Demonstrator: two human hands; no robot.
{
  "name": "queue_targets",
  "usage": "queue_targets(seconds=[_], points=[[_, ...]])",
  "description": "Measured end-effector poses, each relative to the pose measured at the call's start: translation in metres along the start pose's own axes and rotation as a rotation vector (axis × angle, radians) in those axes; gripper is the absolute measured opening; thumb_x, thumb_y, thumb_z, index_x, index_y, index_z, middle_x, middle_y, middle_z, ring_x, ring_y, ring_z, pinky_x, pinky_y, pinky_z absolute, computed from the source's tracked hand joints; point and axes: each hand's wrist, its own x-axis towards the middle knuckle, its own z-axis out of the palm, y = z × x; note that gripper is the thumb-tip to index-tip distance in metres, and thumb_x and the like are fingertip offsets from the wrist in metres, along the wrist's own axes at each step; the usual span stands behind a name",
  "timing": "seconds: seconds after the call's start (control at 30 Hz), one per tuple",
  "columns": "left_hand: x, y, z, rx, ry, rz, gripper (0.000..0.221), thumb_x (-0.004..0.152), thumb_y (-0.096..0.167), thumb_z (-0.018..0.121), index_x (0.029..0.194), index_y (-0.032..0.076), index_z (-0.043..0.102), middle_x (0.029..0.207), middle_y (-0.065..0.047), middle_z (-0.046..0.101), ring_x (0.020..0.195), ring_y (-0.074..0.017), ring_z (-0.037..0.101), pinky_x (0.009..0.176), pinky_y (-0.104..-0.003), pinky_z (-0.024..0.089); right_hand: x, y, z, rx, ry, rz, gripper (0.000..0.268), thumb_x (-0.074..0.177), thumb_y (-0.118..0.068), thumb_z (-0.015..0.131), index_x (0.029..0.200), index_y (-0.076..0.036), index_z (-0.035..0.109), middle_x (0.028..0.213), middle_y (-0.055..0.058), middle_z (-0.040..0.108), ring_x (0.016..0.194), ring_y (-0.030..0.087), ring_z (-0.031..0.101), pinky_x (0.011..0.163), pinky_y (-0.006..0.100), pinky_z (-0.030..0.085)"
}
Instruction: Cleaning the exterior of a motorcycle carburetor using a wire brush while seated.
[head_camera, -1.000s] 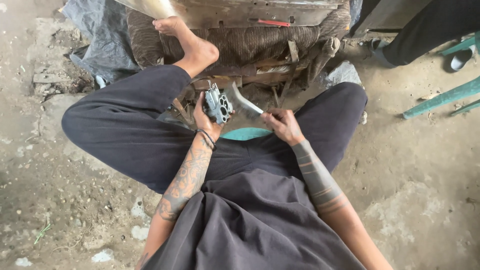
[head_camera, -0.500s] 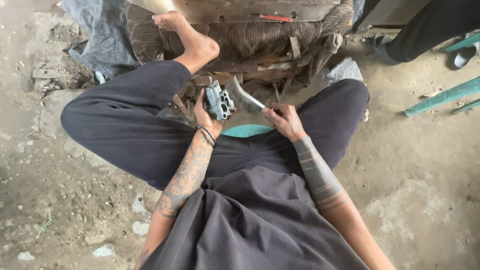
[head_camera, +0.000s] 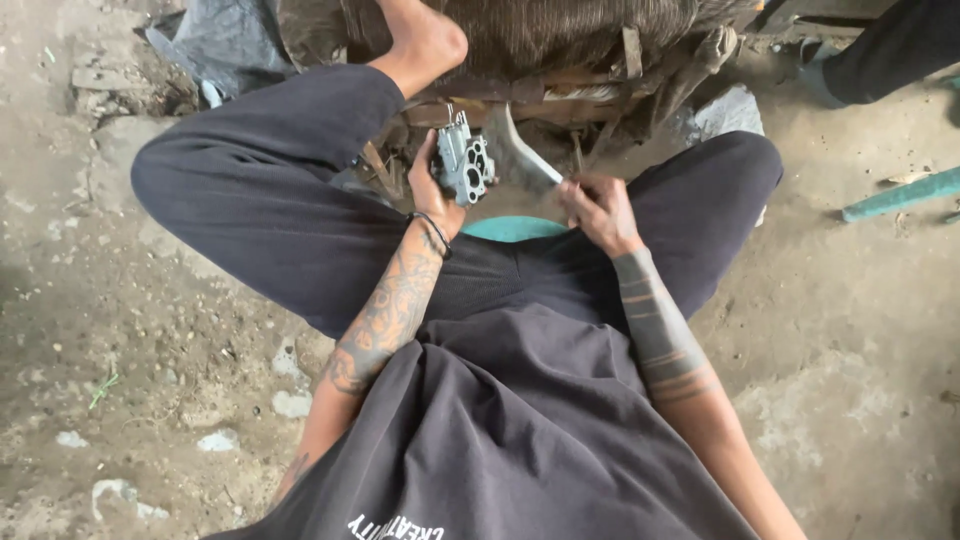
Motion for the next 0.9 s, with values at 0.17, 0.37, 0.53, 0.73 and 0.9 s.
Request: queue_targets(seconds=[0.17, 0.37, 0.53, 0.73, 0.9], points=[[0.015, 0.000, -0.006, 0.062, 0.010, 0.004, 0.043, 0.077, 0.052, 0.078, 0.092, 0.011, 0.074, 0.094, -0.012, 0.074, 0.079, -0.0368, 0.070, 0.066, -0.051, 0.057, -0.002, -0.002, 0.004, -0.108, 0.029, 0.008, 0.034, 0.102, -0.029, 0.069, 0.075, -0.009, 0.070, 0.057, 0.004, 0.057, 0.055, 0.013, 0.051, 0.056, 0.031, 0.043], [0.019, -0.012, -0.013, -0.018, -0.101, 0.155, 0.036, 0.087, 0.039, 0.080, 0.101, 0.007, 0.078, 0.109, -0.018, 0.075, 0.102, -0.0369, 0.072, 0.094, -0.050, 0.056, 0.002, -0.018, 0.005, -0.144, 0.005, -0.142, 0.025, 0.101, -0.018, 0.067, 0.083, -0.001, 0.071, 0.063, 0.016, 0.063, 0.053, 0.022, 0.058, 0.055, 0.037, 0.048], [0.001, -0.010, 0.001, 0.000, -0.125, 0.234, 0.032, 0.091, 0.034, 0.077, 0.106, 0.006, 0.078, 0.114, -0.015, 0.074, 0.111, -0.0299, 0.069, 0.104, -0.047, 0.053, -0.003, -0.011, 0.007, -0.011, 0.157, -0.003, 0.037, 0.111, -0.029, 0.057, 0.086, -0.004, 0.069, 0.059, 0.006, 0.058, 0.049, 0.013, 0.055, 0.049, 0.029, 0.043], [0.042, 0.006, -0.029, 0.059, -0.152, 0.659, 0.030, 0.101, 0.027, 0.064, 0.118, 0.004, 0.071, 0.114, -0.014, 0.073, 0.108, -0.0249, 0.070, 0.100, -0.042, 0.057, -0.034, -0.048, 0.018, 0.355, -0.097, 0.059, 0.034, 0.113, -0.032, 0.045, 0.094, -0.004, 0.054, 0.064, 0.013, 0.059, 0.045, 0.020, 0.062, 0.044, 0.029, 0.045], [0.002, 0.001, -0.017, 0.604, -0.318, 1.029, 0.043, 0.109, 0.039, 0.046, 0.134, 0.007, 0.061, 0.134, -0.008, 0.062, 0.128, -0.0208, 0.057, 0.112, -0.035, 0.042, -0.035, -0.090, 0.053, 0.020, -0.038, 0.105, 0.038, 0.111, -0.029, 0.040, 0.077, -0.012, 0.038, 0.044, 0.002, 0.047, 0.039, 0.013, 0.043, 0.044, 0.029, 0.034]])
